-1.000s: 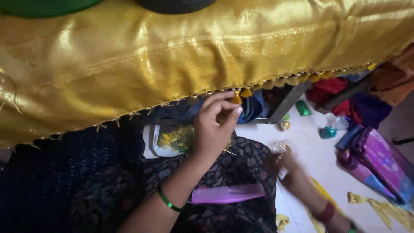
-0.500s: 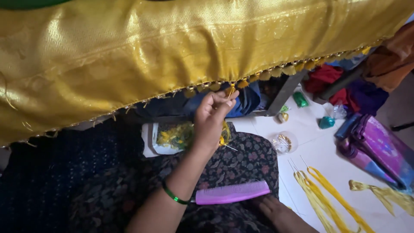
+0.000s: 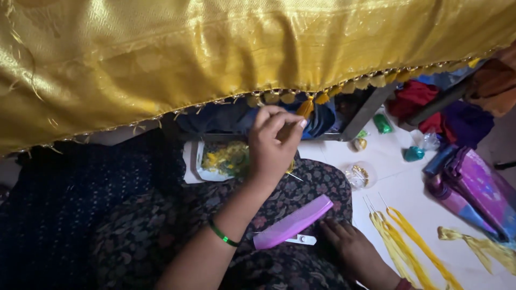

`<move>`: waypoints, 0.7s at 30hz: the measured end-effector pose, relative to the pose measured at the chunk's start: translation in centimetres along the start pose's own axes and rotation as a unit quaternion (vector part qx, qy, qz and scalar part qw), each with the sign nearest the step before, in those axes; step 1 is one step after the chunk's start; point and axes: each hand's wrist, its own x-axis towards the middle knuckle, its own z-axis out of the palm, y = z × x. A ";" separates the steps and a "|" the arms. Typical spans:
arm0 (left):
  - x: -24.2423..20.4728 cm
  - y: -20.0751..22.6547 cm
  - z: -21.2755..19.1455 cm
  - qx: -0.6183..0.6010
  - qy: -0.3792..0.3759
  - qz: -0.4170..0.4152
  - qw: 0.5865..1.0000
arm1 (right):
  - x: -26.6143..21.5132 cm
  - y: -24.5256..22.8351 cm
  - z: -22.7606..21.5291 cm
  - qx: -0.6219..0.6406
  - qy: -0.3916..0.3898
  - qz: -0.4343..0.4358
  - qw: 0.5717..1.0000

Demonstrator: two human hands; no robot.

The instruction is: Attaching decorative yellow fringes to the edge of a gold fabric piece.

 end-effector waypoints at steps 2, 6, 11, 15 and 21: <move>0.2 0.3 -0.3 -0.006 -0.011 -0.018 1.000 | -0.3 0.1 0.3 0.005 0.012 0.010 1.000; 0.6 0.4 -0.5 0.007 -0.004 -0.001 1.000 | -0.5 1.9 3.1 -0.069 0.028 -0.030 0.997; 1.1 1.7 -1.1 0.039 -0.009 0.027 0.999 | -2.0 6.1 7.2 0.018 -0.047 0.057 0.997; 1.4 2.5 -1.3 0.056 -0.016 0.062 0.996 | -1.8 4.9 4.5 0.040 0.033 0.063 0.997; 1.3 1.4 -0.8 0.018 -0.031 0.045 0.998 | -0.9 4.8 3.0 0.312 0.093 0.301 0.896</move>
